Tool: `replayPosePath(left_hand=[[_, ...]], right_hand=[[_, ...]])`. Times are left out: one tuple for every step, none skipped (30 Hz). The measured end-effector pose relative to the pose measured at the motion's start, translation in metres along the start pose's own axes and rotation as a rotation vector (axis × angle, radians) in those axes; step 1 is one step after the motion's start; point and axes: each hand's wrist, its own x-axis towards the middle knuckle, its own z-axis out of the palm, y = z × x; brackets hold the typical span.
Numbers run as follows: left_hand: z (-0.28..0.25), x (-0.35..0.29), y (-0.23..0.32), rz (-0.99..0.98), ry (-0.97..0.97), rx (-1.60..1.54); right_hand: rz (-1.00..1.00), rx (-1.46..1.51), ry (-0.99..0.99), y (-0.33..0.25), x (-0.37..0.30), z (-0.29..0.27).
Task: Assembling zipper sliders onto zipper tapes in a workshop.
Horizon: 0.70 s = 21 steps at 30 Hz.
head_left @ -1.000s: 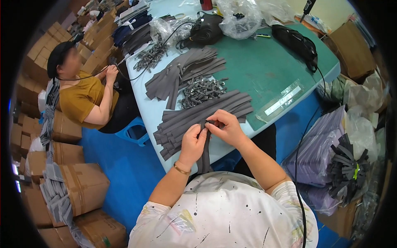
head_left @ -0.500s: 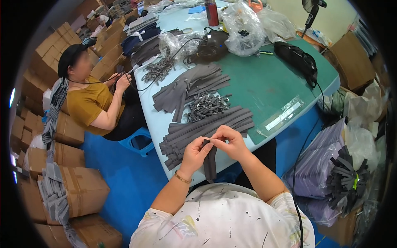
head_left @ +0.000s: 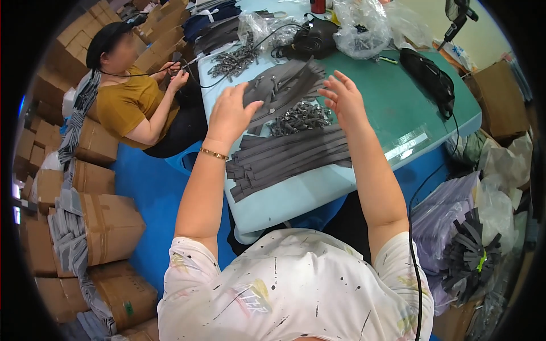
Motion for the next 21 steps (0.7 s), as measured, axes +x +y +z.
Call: replayPosePath(left_hand=[[-0.002,-0.001,-0.005,0.109,0.119,0.092],[-0.004,-0.003,-0.009,0.217,0.237,0.186],[-0.007,-0.015,-0.005,0.047,0.087,-0.012],[-0.006,-0.029,-0.011,-0.037,-0.053,-0.058],[-0.004,-0.047,-0.021,-0.132,-0.190,-0.098],[0.003,-0.064,-0.027,-0.140,-0.196,-0.097],[0.010,-0.079,-0.034,-0.107,-0.183,0.028],[0.012,-0.088,-0.034,-0.070,-0.167,0.155],[0.015,-0.094,-0.035,-0.075,-0.171,0.157],[0.020,-0.099,-0.034,-0.127,-0.153,0.144],[0.022,-0.101,-0.034,-0.178,-0.132,0.133],[0.023,-0.103,-0.036,-0.178,-0.132,0.134],[0.024,-0.104,-0.037,-0.149,-0.078,0.122],[0.025,-0.104,-0.038,-0.117,-0.023,0.108],[0.026,-0.103,-0.038,-0.113,-0.020,0.106],[0.026,-0.102,-0.038,-0.065,0.054,0.116],[0.026,-0.102,-0.035,-0.017,0.123,0.123],[0.026,-0.102,-0.031,-0.015,0.120,0.119],[0.025,-0.102,-0.026,-0.106,0.118,-0.104],[0.024,-0.101,-0.019,-0.198,0.113,-0.325],[0.023,-0.099,-0.010,-0.197,0.114,-0.325]], right_hand=[[0.000,0.002,-0.003,0.006,0.000,-0.002],[-0.063,-0.189,-0.154,0.020,-0.002,-0.008],[-0.129,-0.380,-0.300,0.034,-0.005,-0.016],[-0.159,-0.444,-0.437,0.054,-0.012,-0.021],[-0.283,-0.588,-0.563,0.067,-0.029,-0.016],[-0.364,-0.813,-0.649,0.069,-0.049,-0.012],[-0.475,-0.955,-0.707,0.079,-0.058,-0.008],[-0.642,-1.089,-0.669,0.083,-0.067,-0.002],[-0.780,-1.213,-0.625,0.090,-0.070,0.001],[-0.919,-1.336,-0.575,0.097,-0.071,0.001],[-0.919,-1.334,-0.576,0.103,-0.070,0.001],[-0.917,-1.423,-0.582,0.107,-0.068,0.000],[-0.914,-1.513,-0.587,0.111,-0.066,-0.001],[-0.917,-1.515,-0.585,0.109,-0.066,0.001],[-0.965,-1.439,-0.557,0.108,-0.067,0.003],[-1.010,-1.363,-0.530,0.106,-0.068,0.006],[-1.008,-1.368,-0.525,0.104,-0.070,0.009],[-1.028,-1.293,-0.515,0.102,-0.072,0.012],[-1.047,-1.218,-0.505,0.100,-0.073,0.014],[-1.046,-1.222,-0.500,0.098,-0.073,0.013],[-0.970,-1.161,-0.541,0.096,-0.072,0.012]])
